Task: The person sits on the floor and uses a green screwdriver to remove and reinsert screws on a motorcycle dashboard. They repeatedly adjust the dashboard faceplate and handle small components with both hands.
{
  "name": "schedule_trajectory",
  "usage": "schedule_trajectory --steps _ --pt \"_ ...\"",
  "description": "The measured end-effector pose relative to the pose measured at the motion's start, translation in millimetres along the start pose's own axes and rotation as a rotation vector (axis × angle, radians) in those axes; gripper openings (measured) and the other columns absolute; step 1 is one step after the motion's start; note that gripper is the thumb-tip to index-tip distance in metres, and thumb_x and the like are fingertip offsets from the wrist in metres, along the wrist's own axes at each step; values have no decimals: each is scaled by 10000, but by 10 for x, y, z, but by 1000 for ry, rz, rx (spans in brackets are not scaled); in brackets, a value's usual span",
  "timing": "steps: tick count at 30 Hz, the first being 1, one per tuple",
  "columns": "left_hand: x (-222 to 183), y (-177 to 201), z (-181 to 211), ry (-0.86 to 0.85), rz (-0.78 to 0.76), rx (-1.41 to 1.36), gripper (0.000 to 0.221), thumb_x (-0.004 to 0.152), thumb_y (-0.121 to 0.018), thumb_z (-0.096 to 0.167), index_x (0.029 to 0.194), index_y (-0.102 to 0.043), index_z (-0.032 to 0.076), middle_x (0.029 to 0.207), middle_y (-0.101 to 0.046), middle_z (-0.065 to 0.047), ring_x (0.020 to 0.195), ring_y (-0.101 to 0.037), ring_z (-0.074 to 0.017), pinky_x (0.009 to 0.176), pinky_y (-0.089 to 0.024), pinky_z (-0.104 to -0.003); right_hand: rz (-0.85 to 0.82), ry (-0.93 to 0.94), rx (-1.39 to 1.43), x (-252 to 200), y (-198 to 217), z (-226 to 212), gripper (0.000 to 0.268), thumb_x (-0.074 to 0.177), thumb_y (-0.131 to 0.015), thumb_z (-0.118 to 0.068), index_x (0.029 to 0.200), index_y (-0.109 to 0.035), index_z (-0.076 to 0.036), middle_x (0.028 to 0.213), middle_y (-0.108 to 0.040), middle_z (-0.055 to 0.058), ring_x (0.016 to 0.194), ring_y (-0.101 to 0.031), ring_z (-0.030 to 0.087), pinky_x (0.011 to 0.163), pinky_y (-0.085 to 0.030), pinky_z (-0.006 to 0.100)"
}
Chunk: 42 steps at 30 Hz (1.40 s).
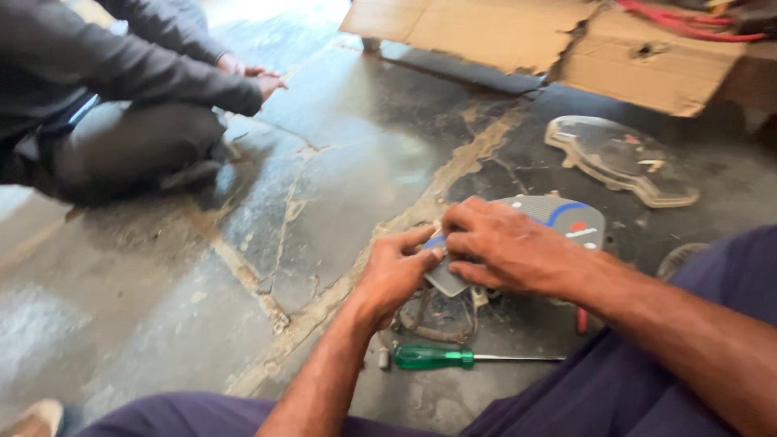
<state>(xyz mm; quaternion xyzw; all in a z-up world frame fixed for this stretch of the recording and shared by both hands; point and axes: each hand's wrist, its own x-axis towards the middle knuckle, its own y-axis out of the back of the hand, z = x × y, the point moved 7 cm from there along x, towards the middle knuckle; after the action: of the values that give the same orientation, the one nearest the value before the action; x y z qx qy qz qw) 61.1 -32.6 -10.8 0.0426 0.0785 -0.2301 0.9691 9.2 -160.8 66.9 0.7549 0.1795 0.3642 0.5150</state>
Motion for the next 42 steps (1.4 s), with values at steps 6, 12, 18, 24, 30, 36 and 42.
schedule_trajectory --steps 6,12,18,24,30,36,42 --pt "-95 -76 -20 100 7 -77 433 914 -653 117 1331 -679 4 1021 -775 -92 801 -725 -150 668 -594 -297 54 -63 214 -168 91 53 187 786 -733 -156 942 -684 -67 1187 -604 125 1154 -586 339 964 -470 443" --pt "-161 -84 43 95 -33 -79 440 918 -647 107 1347 -697 21 1008 -764 -97 793 -705 -144 662 -579 -277 -17 -129 172 -177 87 -4 154 801 -714 -156 932 -707 -74 1178 -643 91 1118 -633 309 927 -516 421" --pt "-331 -59 132 97 -34 -86 401 930 -628 87 1319 -706 29 1019 -771 -97 824 -731 -150 694 -609 -298 -117 -46 59 -105 108 -249 208 814 -673 -115 1014 -672 -55 1147 -633 102 1084 -644 303 872 -542 428" --pt "-468 -44 218 140 -30 -36 368 934 -614 88 1283 -725 66 1019 -788 -82 829 -756 -157 697 -603 -292 -270 100 -42 30 154 -474 415 773 -665 -96 1187 -664 -126 1105 -627 109 1043 -623 323 855 -525 456" --pt "-540 -92 269 133 -59 62 306 938 -617 64 1191 -789 52 937 -782 -87 762 -733 -161 634 -557 -285 -160 362 -216 -20 127 -650 335 823 -629 -141 1147 -661 -59 1138 -626 119 1037 -630 300 880 -508 425" --pt "-602 -67 289 208 24 229 305 918 -634 90 1179 -790 104 919 -766 -73 774 -727 -168 644 -597 -314 -175 332 -357 -162 61 -646 231 884 -624 -166 1069 -641 -29 1066 -617 107 1021 -632 282 890 -514 412" --pt "-432 -58 146 290 116 206 220 918 -634 81 1071 -784 30 886 -737 -128 729 -722 -233 579 -627 -377 -85 -42 -134 -272 192 -672 165 866 -660 -136 1019 -693 -85 1020 -627 112 987 -638 320 829 -519 441"
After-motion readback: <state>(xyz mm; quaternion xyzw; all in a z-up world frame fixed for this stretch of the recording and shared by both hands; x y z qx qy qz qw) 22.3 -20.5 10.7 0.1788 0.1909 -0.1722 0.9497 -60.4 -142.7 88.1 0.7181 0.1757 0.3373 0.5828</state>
